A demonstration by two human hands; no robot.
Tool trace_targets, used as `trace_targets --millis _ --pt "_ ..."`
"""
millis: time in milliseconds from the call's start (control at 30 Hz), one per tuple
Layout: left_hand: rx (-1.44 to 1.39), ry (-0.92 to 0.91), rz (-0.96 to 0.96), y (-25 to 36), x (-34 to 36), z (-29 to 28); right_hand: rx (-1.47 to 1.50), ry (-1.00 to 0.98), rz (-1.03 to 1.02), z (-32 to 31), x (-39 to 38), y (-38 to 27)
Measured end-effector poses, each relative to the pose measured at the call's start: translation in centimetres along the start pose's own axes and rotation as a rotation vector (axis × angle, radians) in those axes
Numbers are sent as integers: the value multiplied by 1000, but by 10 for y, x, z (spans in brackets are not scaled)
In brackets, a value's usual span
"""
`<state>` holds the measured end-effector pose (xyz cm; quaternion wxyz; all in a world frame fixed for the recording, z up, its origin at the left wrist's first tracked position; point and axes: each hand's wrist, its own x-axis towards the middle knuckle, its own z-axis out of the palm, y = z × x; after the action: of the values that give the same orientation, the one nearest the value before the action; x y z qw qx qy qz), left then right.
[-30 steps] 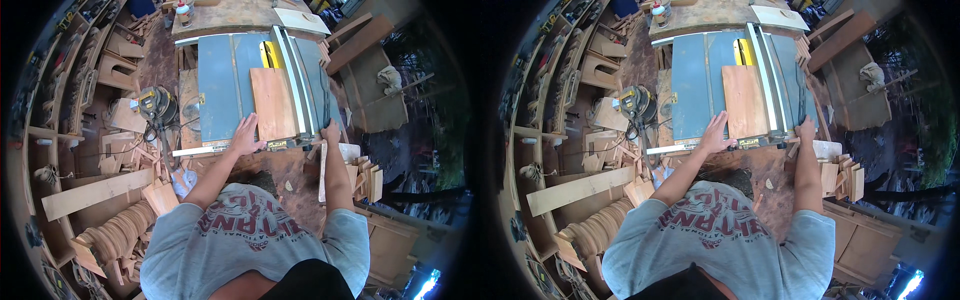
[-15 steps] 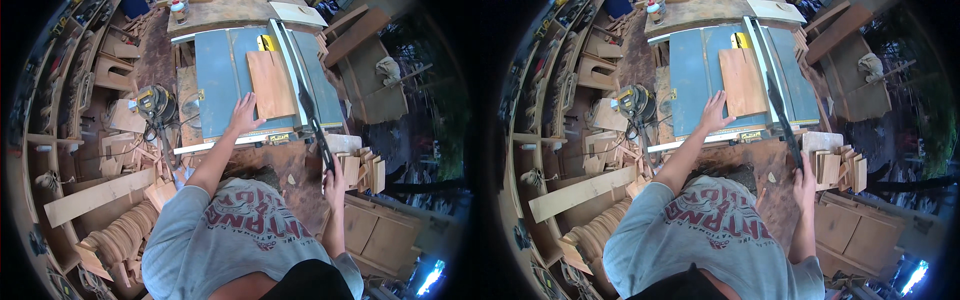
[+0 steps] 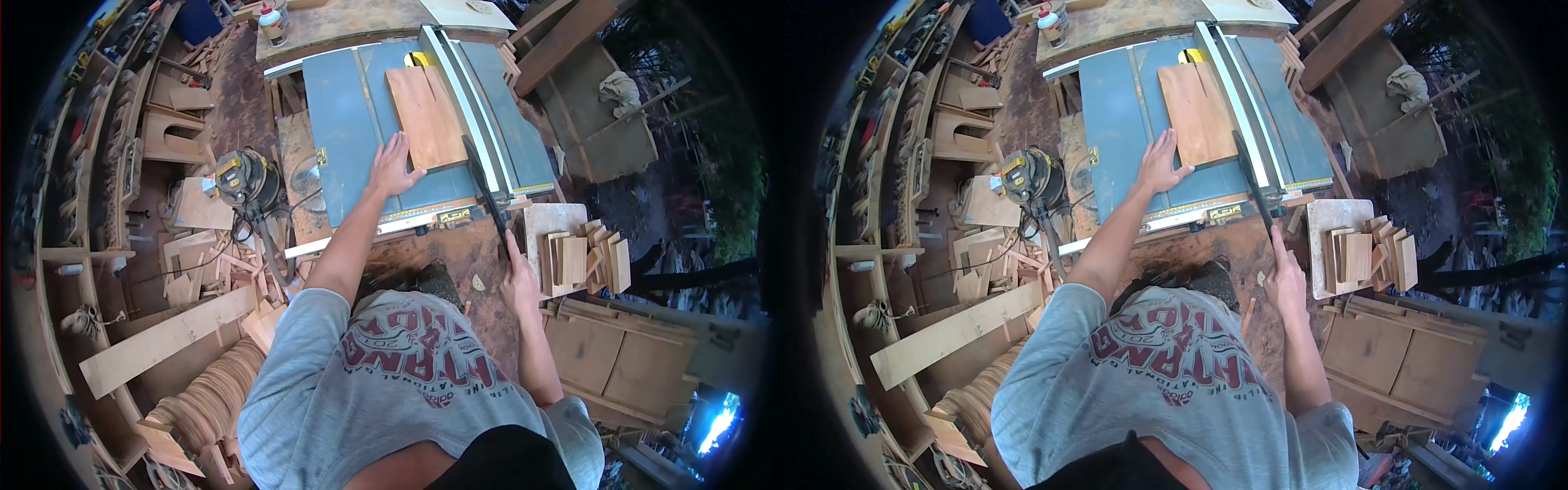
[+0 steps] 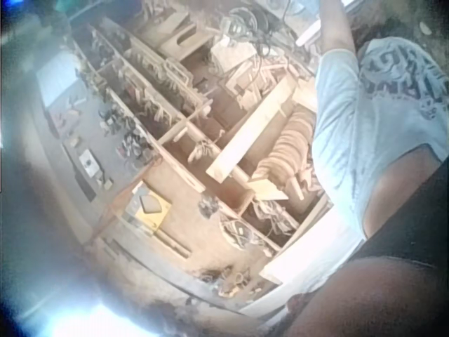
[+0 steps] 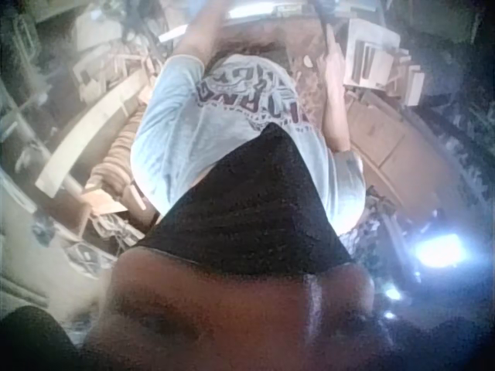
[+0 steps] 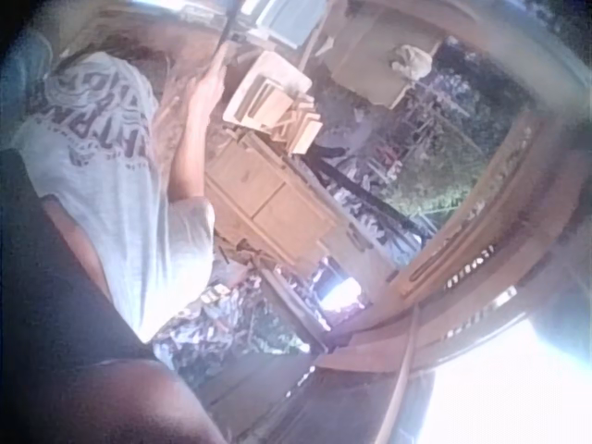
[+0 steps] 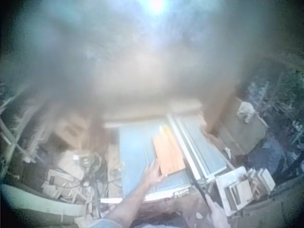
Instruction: The person uses a table saw to cut small wooden boards using a push stick, then moves the cut pieces to a stack of circular wooden objects.
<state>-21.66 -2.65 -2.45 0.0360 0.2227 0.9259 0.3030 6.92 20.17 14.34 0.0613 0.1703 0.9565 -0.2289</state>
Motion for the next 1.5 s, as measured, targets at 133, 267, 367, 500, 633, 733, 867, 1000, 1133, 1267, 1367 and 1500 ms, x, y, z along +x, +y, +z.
trace_targets --millis 133,267,367,500,633,733,867,1000,1133,1267,1367,1500 --pt "57 -17 26 -6 9 -3 9 81 -112 9 13 9" --pt "46 -40 14 -11 21 -5 26 69 -121 6 30 4" --pt "3 -40 -6 -15 29 -7 25 63 -138 0 42 -5" --pt "-51 -67 -22 -15 42 -16 30 4 -58 -6 57 -16" --pt "-83 -77 -63 -20 51 -17 28 18 -51 -8 70 -29" --pt "-85 -58 -68 -18 58 -17 12 18 -45 -11 78 -37" --pt "-93 -14 -80 -29 70 -11 -10 19 -47 -7 93 -39" --pt "-97 44 -36 -45 87 -6 9 23 -48 -8 110 -50" --pt "-86 61 -51 -48 103 -8 18 46 -63 -6 125 -52" --pt "-82 40 -78 -54 119 -14 -12 66 -90 1 143 -49" --pt "-153 -47 -172 -54 137 -23 -16 41 -71 3 159 -55" --pt "-151 -15 -206 -62 157 -36 -31 32 -106 6 197 -69"
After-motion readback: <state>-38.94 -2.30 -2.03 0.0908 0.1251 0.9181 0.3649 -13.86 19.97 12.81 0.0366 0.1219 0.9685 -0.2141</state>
